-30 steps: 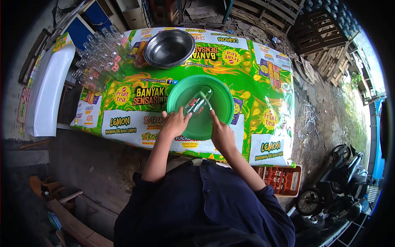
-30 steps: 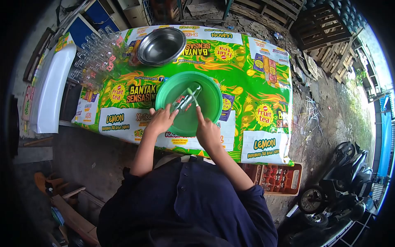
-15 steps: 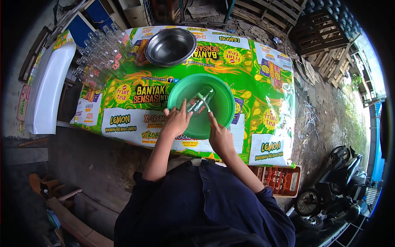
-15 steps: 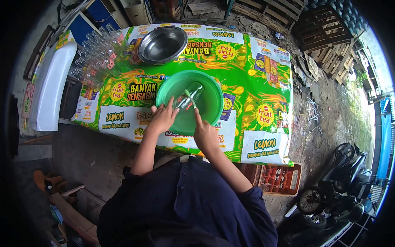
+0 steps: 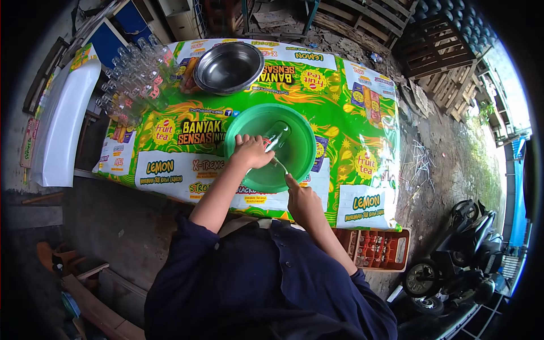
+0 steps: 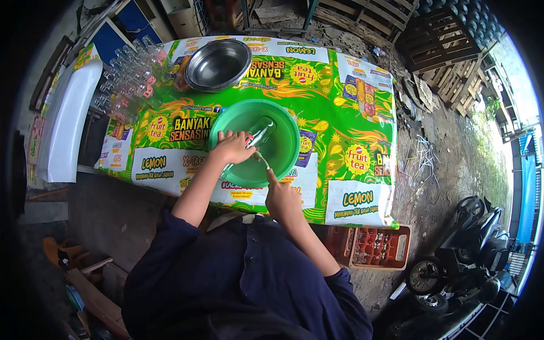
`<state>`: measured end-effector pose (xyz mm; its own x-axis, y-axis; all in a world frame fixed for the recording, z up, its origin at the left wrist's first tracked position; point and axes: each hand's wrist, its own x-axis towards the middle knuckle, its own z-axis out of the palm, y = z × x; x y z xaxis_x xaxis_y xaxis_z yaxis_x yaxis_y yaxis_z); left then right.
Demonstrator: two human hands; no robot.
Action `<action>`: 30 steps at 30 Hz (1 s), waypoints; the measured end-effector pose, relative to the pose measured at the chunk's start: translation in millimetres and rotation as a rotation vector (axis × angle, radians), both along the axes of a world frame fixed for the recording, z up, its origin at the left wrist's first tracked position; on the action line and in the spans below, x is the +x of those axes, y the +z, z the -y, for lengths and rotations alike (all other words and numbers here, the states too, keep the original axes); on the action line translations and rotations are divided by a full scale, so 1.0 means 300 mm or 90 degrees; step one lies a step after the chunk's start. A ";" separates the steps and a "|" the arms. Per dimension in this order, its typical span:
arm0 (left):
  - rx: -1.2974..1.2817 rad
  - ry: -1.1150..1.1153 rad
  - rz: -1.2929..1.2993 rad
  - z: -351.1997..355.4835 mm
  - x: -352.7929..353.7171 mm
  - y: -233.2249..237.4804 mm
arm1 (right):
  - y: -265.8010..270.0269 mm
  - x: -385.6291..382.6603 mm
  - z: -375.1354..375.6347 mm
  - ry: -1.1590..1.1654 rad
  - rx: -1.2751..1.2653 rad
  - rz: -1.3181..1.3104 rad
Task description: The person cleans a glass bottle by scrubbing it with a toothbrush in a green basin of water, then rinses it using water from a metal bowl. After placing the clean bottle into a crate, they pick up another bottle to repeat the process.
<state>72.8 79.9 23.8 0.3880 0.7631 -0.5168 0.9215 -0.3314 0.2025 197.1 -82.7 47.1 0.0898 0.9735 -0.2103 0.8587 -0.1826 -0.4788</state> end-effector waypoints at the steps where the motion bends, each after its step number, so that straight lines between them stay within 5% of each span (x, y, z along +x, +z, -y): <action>1: -0.004 -0.011 -0.001 -0.025 0.024 -0.006 | 0.004 0.006 0.014 0.000 0.005 -0.012; 11: -0.087 -0.029 0.077 -0.197 0.148 -0.116 | 0.037 0.088 0.078 -0.114 0.069 -0.096; 15: -0.072 0.049 0.218 -0.207 0.092 0.005 | 0.024 0.119 0.082 -0.146 0.069 -0.117; 20: -0.066 0.218 0.648 -0.208 -0.006 0.094 | 0.034 0.136 0.052 -0.138 0.099 -0.124; 23: -0.088 0.288 1.046 -0.159 -0.060 0.079 | 0.029 0.141 0.029 -0.131 0.122 -0.123; 24: -0.055 0.230 1.070 -0.153 -0.083 0.063 | 0.038 0.139 0.022 -0.130 0.118 -0.119; 30: 0.053 0.376 1.286 -0.031 -0.091 -0.109 | 0.001 0.121 -0.008 -0.105 0.151 -0.140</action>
